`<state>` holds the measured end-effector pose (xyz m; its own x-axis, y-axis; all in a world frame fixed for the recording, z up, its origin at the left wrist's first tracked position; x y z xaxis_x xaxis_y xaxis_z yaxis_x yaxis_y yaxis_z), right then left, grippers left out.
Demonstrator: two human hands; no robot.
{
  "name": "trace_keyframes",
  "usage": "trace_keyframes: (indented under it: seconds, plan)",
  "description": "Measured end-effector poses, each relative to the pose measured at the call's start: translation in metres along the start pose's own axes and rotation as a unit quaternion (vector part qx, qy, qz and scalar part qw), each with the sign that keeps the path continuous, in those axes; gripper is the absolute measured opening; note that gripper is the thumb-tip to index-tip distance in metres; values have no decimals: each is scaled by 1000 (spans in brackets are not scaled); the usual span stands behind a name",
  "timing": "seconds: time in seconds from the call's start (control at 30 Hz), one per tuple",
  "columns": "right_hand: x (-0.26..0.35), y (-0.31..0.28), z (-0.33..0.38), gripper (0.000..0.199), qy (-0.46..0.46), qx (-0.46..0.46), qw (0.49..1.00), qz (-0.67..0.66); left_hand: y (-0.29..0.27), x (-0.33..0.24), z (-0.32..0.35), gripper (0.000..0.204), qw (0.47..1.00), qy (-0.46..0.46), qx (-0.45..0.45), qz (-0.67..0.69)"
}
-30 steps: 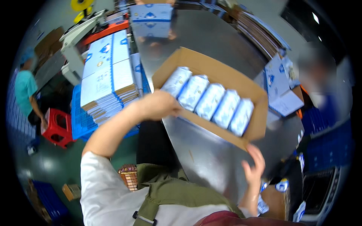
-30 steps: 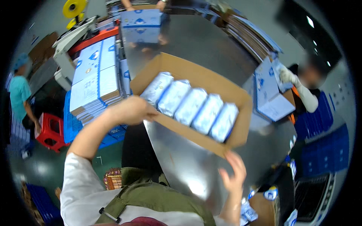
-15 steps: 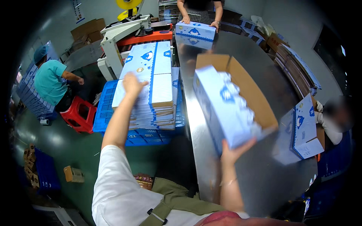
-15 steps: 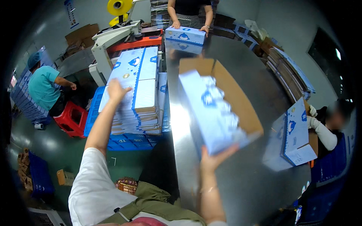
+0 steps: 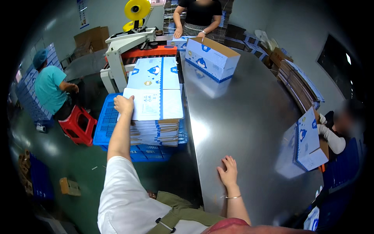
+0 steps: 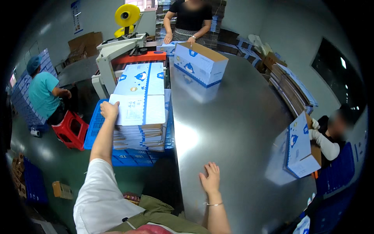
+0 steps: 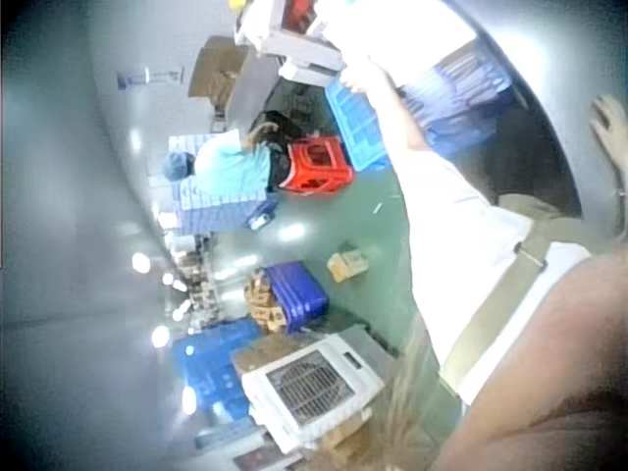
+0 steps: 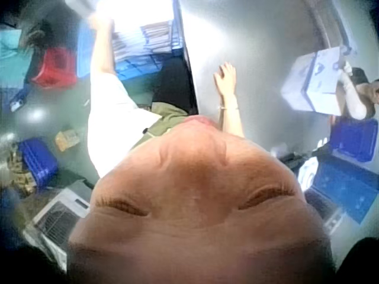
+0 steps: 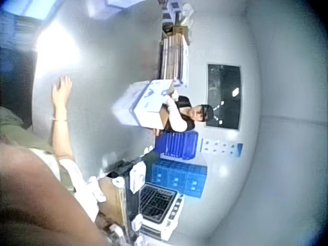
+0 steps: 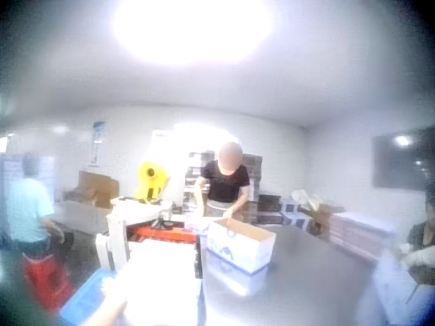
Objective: The person picks up stacks of packaged wet wipes and places them into cardboard boxes, folds new boxes, and moves finished boxes aside.
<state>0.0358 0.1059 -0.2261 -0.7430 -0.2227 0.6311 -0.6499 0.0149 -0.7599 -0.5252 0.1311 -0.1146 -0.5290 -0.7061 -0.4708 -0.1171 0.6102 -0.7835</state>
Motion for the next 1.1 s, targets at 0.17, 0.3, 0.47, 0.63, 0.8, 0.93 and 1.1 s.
trace_keyframes:
  seconds: [0.17,0.3,0.47,0.63,0.8,0.93,1.1]
  plan:
    - [-31,4,-14,35,72,9,985,-159,-47,-53,25,20,895,194,-162,367]
    - [-28,-22,-57,41,102,-99,826,-545,-187,-155,177,5,647,542,-130,520]
    - [28,-127,-66,35,-32,-97,636,-765,-199,-136,330,14,458,660,137,580]
    - [26,-301,-3,39,-163,-47,819,-549,-147,-89,358,16,402,693,397,448]
    - [48,-270,42,39,-37,128,979,155,-124,-158,208,76,690,519,222,453]
    - [-17,-229,87,34,34,281,923,262,-191,-286,216,102,471,672,477,314]
    - [11,-256,86,23,-54,166,969,177,-194,-295,308,73,196,829,523,-44]
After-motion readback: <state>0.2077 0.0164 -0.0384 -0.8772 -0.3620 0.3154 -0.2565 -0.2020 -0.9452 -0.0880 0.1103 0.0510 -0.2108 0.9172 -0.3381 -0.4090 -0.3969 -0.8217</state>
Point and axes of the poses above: each hand's wrist, its own z-axis away from the middle knuckle, its own y-axis out of the palm, x = y × z, the point moved 5 cm from there along -z, towards the middle knuckle, and after that the axes turned 12 degrees about y, right-handed, at the moved point
